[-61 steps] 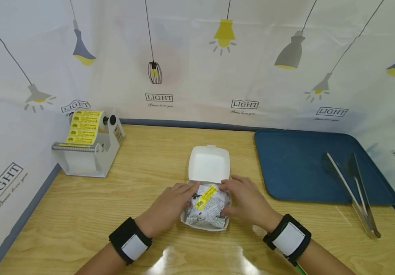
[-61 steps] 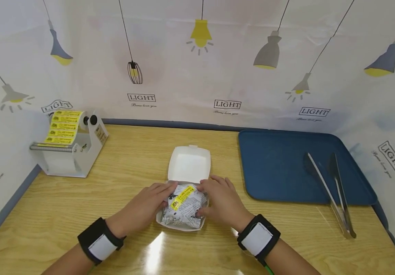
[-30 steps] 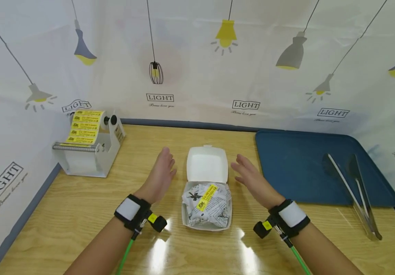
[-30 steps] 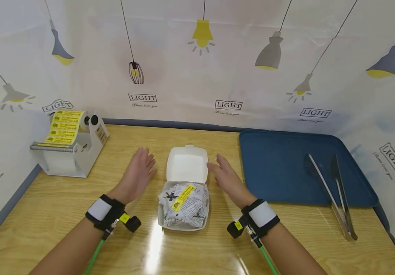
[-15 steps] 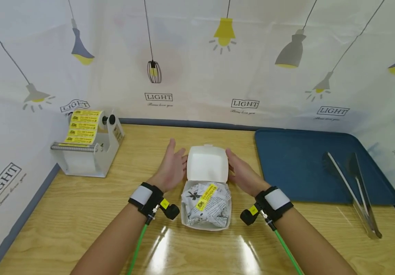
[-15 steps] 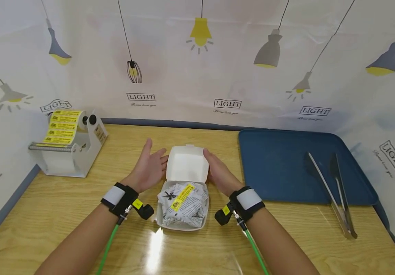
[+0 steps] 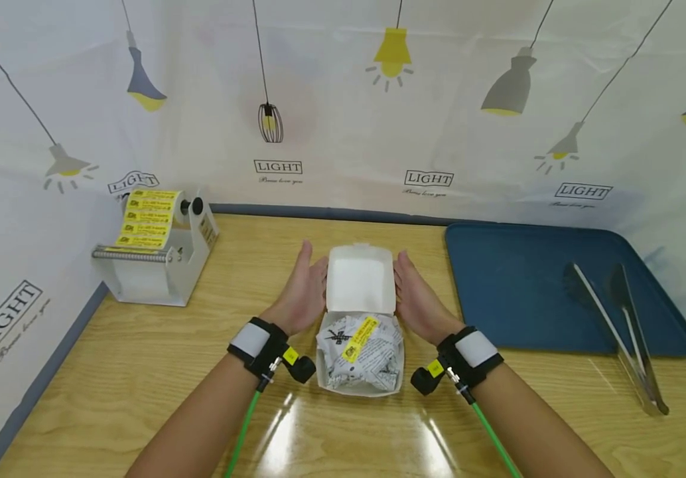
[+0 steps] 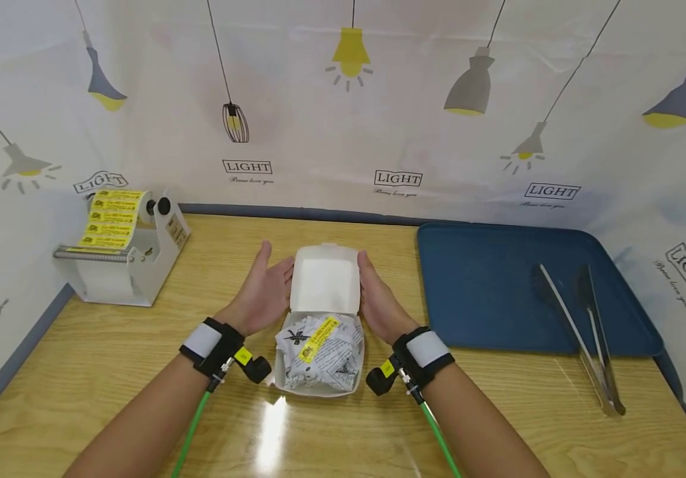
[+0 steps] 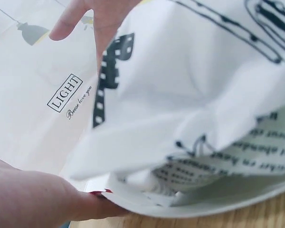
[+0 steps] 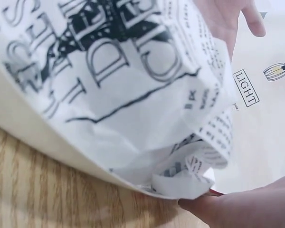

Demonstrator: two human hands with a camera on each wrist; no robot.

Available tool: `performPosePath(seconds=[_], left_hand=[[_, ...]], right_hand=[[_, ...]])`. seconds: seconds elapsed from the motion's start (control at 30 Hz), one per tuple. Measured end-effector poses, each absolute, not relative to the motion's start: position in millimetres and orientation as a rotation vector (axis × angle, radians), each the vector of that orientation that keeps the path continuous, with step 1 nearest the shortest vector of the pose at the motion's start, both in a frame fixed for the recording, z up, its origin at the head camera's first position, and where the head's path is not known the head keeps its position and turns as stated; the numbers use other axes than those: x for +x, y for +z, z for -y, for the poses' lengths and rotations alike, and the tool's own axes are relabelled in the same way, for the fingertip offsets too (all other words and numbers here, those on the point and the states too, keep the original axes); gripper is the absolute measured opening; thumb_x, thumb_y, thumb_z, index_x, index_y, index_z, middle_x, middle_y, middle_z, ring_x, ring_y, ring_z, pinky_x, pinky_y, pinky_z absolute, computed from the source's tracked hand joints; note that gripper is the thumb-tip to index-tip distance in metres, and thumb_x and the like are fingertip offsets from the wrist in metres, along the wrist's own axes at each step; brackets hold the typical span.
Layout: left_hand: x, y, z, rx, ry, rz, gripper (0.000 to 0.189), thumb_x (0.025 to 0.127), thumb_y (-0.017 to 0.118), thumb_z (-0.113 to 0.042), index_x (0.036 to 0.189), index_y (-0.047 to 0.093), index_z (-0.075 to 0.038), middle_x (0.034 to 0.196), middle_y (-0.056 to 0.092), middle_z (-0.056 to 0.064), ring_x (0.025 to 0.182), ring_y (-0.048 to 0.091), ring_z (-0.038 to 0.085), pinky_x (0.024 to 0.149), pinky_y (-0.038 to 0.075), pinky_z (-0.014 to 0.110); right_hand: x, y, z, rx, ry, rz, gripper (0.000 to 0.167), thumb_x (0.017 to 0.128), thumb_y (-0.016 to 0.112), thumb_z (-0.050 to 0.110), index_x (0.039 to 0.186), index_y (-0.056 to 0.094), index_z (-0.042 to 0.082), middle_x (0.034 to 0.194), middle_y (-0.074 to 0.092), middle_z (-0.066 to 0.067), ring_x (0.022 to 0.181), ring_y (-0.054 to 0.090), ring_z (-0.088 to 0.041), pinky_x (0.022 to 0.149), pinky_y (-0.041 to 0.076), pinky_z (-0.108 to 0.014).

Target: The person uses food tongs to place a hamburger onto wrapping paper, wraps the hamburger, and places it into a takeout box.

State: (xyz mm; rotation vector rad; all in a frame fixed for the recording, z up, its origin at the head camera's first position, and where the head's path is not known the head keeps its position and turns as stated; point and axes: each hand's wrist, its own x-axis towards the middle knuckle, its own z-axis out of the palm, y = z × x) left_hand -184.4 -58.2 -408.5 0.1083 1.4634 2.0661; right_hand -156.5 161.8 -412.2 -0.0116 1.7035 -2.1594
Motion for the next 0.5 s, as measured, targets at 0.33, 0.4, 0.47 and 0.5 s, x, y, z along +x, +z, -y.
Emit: performPosePath(seconds=[0.33, 0.4, 0.47, 0.5], left_hand=[[-177, -400, 68, 0.219, 2.059, -1.631, 0.088, 0.102, 0.005, -0.068, 0.162, -0.008, -0.005, 0.170, -0.005, 0.012, 0.157, -0.003, 0.027, 0.126, 0.003, 0.048], [-173, -397, 72, 0.272, 2.065, -1.659, 0.087, 0.103, 0.005, -0.066, 0.162, -0.007, -0.004, 0.170, -0.002, 0.014, 0.157, 0.000, 0.028, 0.126, 0.006, 0.050], [-168, -392, 77, 0.313, 2.071, -1.684, 0.085, 0.104, 0.006, -0.065, 0.162, -0.005, -0.004, 0.170, 0.001, 0.016, 0.156, 0.004, 0.029, 0.125, 0.010, 0.051], [-165, -390, 79, 0.332, 2.072, -1.696, 0.085, 0.104, 0.006, -0.065, 0.162, -0.005, -0.004, 0.170, 0.003, 0.016, 0.156, 0.005, 0.029, 0.125, 0.012, 0.052]], right_hand=[[-147, -406, -173, -0.115, -2.174, -1.852, 0.076, 0.110, 0.018, 0.054, 0.160, 0.011, -0.002, 0.168, 0.012, -0.017, 0.155, 0.010, -0.032, 0.124, 0.016, -0.055], [-145, -403, -175, -0.146, -2.169, -1.876, 0.075, 0.110, 0.020, 0.053, 0.159, 0.013, -0.003, 0.167, 0.015, -0.020, 0.155, 0.012, -0.033, 0.123, 0.016, -0.056], [-142, -399, -177, -0.173, -2.159, -1.902, 0.075, 0.110, 0.021, 0.054, 0.158, 0.016, -0.004, 0.165, 0.018, -0.021, 0.154, 0.014, -0.034, 0.123, 0.018, -0.056], [-140, -397, -178, -0.194, -2.151, -1.917, 0.075, 0.110, 0.022, 0.054, 0.157, 0.016, -0.004, 0.165, 0.019, -0.021, 0.154, 0.015, -0.034, 0.123, 0.019, -0.056]])
